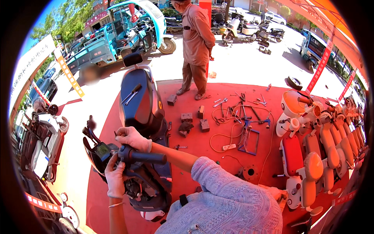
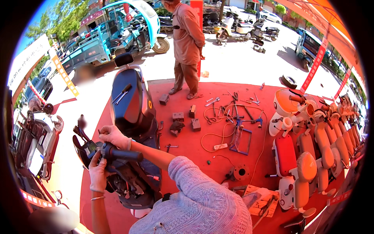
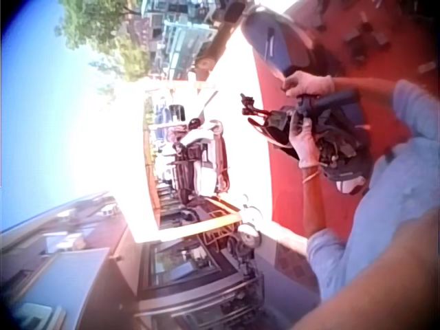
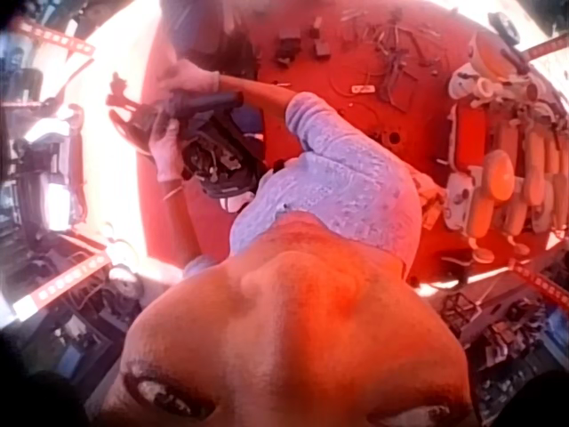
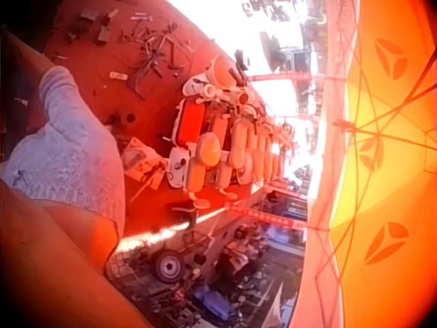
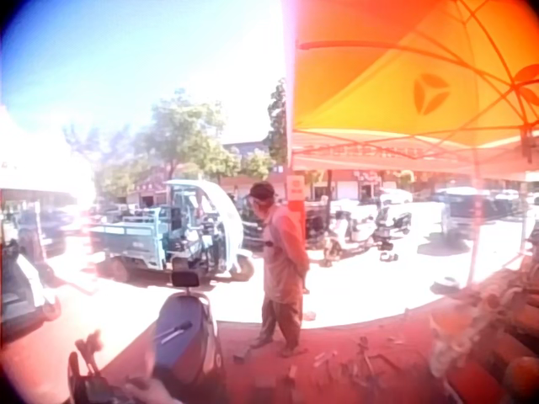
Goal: The person repairs a blue electric scooter in an outdoor workshop. They use a screwdriver to tighten screws on the handlebar assembly and adjust the wiring and controls. The person also handles a wrench and other tools while working on the scooter's front section.
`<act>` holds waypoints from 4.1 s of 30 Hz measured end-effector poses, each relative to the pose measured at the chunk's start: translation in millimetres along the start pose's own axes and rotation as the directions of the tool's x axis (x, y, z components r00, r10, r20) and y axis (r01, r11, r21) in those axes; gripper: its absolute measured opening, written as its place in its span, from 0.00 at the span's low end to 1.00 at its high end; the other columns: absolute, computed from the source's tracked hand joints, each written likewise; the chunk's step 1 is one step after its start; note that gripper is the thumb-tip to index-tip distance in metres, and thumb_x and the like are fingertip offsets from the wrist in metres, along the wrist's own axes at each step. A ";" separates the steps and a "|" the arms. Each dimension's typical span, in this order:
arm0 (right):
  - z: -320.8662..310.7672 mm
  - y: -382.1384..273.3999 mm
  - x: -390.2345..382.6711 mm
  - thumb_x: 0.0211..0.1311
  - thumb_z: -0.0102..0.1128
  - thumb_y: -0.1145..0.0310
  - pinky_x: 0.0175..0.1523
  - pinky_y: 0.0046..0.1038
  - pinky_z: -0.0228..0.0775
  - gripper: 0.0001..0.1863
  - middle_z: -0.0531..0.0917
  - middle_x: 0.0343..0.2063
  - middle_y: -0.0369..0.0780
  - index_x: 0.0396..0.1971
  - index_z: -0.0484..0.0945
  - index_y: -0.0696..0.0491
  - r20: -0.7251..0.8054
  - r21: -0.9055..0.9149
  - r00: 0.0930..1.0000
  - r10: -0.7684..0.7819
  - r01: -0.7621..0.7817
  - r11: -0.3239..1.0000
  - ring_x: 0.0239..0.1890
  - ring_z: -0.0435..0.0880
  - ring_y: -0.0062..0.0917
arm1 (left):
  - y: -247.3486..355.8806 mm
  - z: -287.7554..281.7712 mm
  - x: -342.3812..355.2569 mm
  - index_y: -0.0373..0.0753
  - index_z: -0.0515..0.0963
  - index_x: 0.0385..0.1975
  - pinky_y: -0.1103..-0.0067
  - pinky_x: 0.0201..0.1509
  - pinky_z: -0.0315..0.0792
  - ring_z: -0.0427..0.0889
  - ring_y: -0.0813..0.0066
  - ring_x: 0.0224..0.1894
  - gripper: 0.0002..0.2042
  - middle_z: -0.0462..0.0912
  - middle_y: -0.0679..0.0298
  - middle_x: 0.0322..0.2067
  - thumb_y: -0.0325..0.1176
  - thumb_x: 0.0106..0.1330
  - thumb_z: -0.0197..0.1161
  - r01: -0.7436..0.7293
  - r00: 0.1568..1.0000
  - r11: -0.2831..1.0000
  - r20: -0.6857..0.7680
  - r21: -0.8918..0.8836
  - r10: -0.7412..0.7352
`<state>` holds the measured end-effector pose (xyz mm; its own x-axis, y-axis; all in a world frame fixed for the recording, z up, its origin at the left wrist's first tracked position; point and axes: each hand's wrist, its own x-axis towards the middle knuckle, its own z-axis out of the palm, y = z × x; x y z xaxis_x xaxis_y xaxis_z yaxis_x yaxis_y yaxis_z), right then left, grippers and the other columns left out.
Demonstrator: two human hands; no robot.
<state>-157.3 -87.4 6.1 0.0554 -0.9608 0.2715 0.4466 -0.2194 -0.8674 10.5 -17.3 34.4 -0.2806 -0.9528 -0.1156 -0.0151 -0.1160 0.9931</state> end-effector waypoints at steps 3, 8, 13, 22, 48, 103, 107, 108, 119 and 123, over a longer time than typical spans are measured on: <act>-1.3 0.5 0.4 0.52 0.60 0.73 0.28 0.19 0.65 0.08 0.75 0.20 0.34 0.29 0.76 0.63 0.011 -0.012 1.000 0.002 -0.002 1.000 0.23 0.72 0.15 | 0.1 -0.8 2.0 0.38 0.62 0.61 0.74 0.25 0.83 0.81 0.71 0.27 0.22 0.79 0.60 0.39 0.30 0.67 0.54 -0.029 1.000 0.998 -0.003 0.065 0.029; -2.0 6.4 4.1 0.52 0.61 0.73 0.30 0.18 0.64 0.08 0.75 0.21 0.34 0.30 0.76 0.62 0.025 -0.025 1.000 -0.004 0.005 1.000 0.24 0.71 0.14 | -6.3 -16.8 11.0 0.37 0.71 0.55 0.73 0.36 0.79 0.82 0.64 0.31 0.18 0.79 0.60 0.40 0.28 0.64 0.57 -0.223 0.972 0.847 0.041 0.482 0.233; -7.1 14.1 7.3 0.52 0.61 0.73 0.31 0.18 0.64 0.08 0.76 0.23 0.34 0.30 0.76 0.62 0.041 0.029 0.999 -0.002 0.000 1.000 0.25 0.72 0.14 | 26.1 0.5 5.7 0.47 0.74 0.52 0.70 0.35 0.72 0.79 0.56 0.32 0.21 0.79 0.55 0.35 0.25 0.57 0.59 -0.282 0.909 0.308 0.150 0.909 0.389; -3.0 13.5 6.7 0.52 0.60 0.73 0.35 0.18 0.67 0.09 0.76 0.24 0.35 0.30 0.76 0.64 0.057 0.027 0.998 0.034 -0.035 0.999 0.29 0.73 0.15 | 27.3 4.0 8.9 0.44 0.76 0.49 0.72 0.46 0.73 0.76 0.58 0.44 0.27 0.76 0.56 0.42 0.13 0.46 0.57 -0.683 0.612 0.184 0.417 0.707 0.672; 40.4 33.9 -54.0 0.64 0.53 0.64 0.24 0.18 0.61 0.09 0.74 0.19 0.32 0.30 0.73 0.55 -0.896 0.140 0.441 0.043 0.190 0.972 0.18 0.69 0.13 | 44.6 -22.0 44.3 0.38 0.65 0.51 0.67 0.52 0.69 0.71 0.49 0.53 0.27 0.69 0.54 0.52 0.13 0.47 0.56 -0.921 0.389 0.202 0.778 0.333 0.493; 17.0 103.2 -58.6 0.60 0.56 0.67 0.55 0.30 0.70 0.19 0.76 0.48 0.43 0.50 0.69 0.56 -0.637 0.469 0.769 -0.056 0.445 0.763 0.49 0.76 0.31 | 74.8 -13.2 83.8 0.41 0.78 0.44 0.71 0.43 0.74 0.81 0.57 0.36 0.29 0.82 0.55 0.31 0.45 0.37 0.71 -0.831 0.503 0.298 0.863 0.469 0.043; 28.2 85.8 -99.2 0.64 0.53 0.68 0.34 0.25 0.71 0.10 0.77 0.31 0.36 0.41 0.73 0.57 -0.635 -0.476 0.659 -0.403 0.077 0.876 0.31 0.77 0.22 | 82.3 -14.3 77.9 0.40 0.78 0.43 0.72 0.42 0.74 0.81 0.58 0.35 0.28 0.82 0.55 0.31 0.44 0.38 0.71 -0.851 0.485 0.249 0.874 0.462 0.035; 35.2 82.0 -109.3 0.63 0.53 0.68 0.27 0.22 0.68 0.09 0.76 0.26 0.35 0.39 0.74 0.57 -0.676 -0.466 0.646 -0.356 0.001 0.885 0.25 0.75 0.19 | 77.1 -16.4 82.4 0.41 0.78 0.42 0.72 0.42 0.74 0.81 0.58 0.35 0.28 0.82 0.56 0.30 0.44 0.38 0.71 -0.862 0.475 0.238 0.878 0.449 0.065; 169.1 56.4 -156.5 0.61 0.56 0.69 0.22 0.20 0.60 0.08 0.73 0.14 0.31 0.30 0.76 0.59 -0.665 -0.504 0.732 -0.147 -0.295 0.812 0.16 0.69 0.14 | 88.3 6.9 93.5 0.35 0.80 0.38 0.76 0.35 0.78 0.83 0.67 0.32 0.29 0.83 0.60 0.30 0.47 0.36 0.76 -0.876 0.448 0.113 0.879 0.468 -0.163; 179.2 32.3 -123.8 0.61 0.55 0.68 0.28 0.23 0.64 0.10 0.71 0.15 0.38 0.33 0.75 0.60 -0.538 -0.841 0.710 -0.453 -0.417 0.346 0.18 0.70 0.18 | 91.6 15.8 94.3 0.28 0.80 0.32 0.78 0.31 0.81 0.83 0.69 0.28 0.26 0.83 0.57 0.29 0.41 0.36 0.77 -0.871 0.438 0.138 0.873 0.471 -0.215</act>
<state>10.3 54.8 19.2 -0.6439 -0.6743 0.3616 -0.6196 0.1822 -0.7635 -32.5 -113.3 114.7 -0.9574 -0.1481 -0.2479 -0.2101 0.9462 0.2462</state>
